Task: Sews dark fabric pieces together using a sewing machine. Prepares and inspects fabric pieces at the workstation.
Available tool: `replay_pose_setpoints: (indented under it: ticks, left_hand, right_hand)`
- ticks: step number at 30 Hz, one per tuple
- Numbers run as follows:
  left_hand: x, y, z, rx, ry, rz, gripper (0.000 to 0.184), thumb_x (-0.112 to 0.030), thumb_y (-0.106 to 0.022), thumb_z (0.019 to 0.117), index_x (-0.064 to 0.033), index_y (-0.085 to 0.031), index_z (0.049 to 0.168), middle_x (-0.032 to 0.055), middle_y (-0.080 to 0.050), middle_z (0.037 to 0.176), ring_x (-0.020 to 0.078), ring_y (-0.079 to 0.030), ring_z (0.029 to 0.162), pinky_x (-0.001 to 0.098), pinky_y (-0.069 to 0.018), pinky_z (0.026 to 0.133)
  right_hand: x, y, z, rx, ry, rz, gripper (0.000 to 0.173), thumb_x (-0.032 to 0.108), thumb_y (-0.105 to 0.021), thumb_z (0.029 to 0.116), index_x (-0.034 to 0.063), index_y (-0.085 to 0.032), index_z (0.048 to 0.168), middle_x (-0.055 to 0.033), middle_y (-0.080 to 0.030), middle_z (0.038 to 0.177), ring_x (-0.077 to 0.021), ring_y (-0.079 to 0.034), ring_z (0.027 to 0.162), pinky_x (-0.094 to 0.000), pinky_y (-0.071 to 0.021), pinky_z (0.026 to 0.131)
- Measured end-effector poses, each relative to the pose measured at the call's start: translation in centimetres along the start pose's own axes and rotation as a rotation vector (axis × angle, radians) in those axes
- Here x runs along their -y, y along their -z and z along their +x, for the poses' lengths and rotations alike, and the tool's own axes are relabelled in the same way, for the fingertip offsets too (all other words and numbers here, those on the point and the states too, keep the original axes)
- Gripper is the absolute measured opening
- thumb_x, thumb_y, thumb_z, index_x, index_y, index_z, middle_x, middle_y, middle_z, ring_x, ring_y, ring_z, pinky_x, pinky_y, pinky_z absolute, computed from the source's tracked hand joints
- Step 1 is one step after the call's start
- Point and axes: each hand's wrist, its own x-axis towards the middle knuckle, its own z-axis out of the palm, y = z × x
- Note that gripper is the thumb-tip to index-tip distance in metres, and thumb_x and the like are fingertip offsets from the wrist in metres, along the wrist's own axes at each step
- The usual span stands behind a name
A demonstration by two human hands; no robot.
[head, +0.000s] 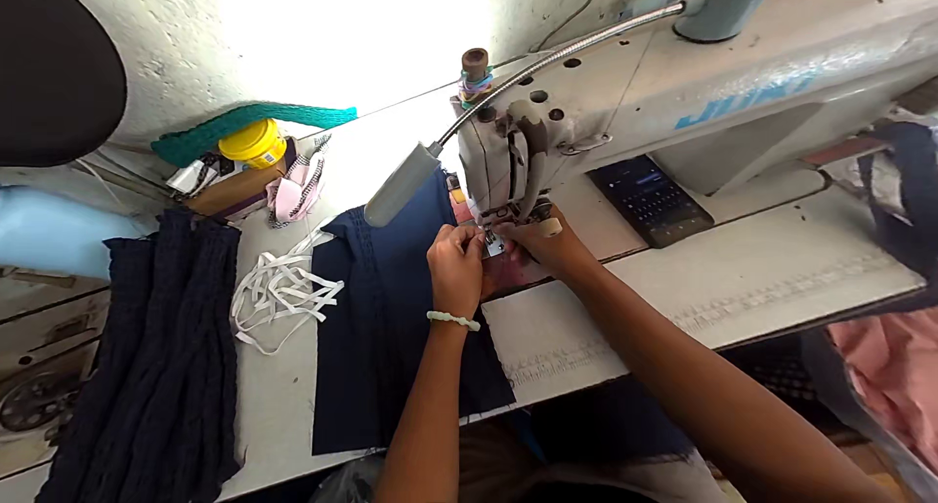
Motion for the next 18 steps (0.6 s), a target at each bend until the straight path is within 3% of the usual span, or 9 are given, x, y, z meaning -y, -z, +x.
replay_pose_setpoints:
  ticks: [5, 18]
  left_hand:
    - [0.07, -0.18, 0.15, -0.011, 0.012, -0.032, 0.006, -0.004, -0.07, 0.0943, -0.0004, -0.074, 0.092, 0.0094, -0.065, 0.088, 0.0156, -0.063, 0.082, 0.0307, -0.0525, 0.077]
    - [0.02, -0.31, 0.02, -0.031, 0.022, -0.027, 0.007, -0.004, -0.07, 0.0946, -0.0005, -0.074, 0.09, 0.009, -0.064, 0.086, 0.0154, -0.062, 0.079, 0.0301, -0.0524, 0.074]
  right_hand:
    - [-0.12, -0.14, 0.06, -0.01, -0.011, -0.021, 0.009, 0.004, -0.066, 0.0985, -0.0016, -0.064, 0.105, -0.0045, -0.062, 0.062, -0.0076, -0.059, 0.047, -0.0193, -0.0505, 0.048]
    - [-0.15, -0.23, -0.11, -0.03, -0.019, -0.036, 0.006, 0.003, -0.067, 0.0978, 0.0005, -0.065, 0.092, -0.0014, -0.061, 0.057, -0.0052, -0.056, 0.045, -0.0173, -0.0486, 0.046]
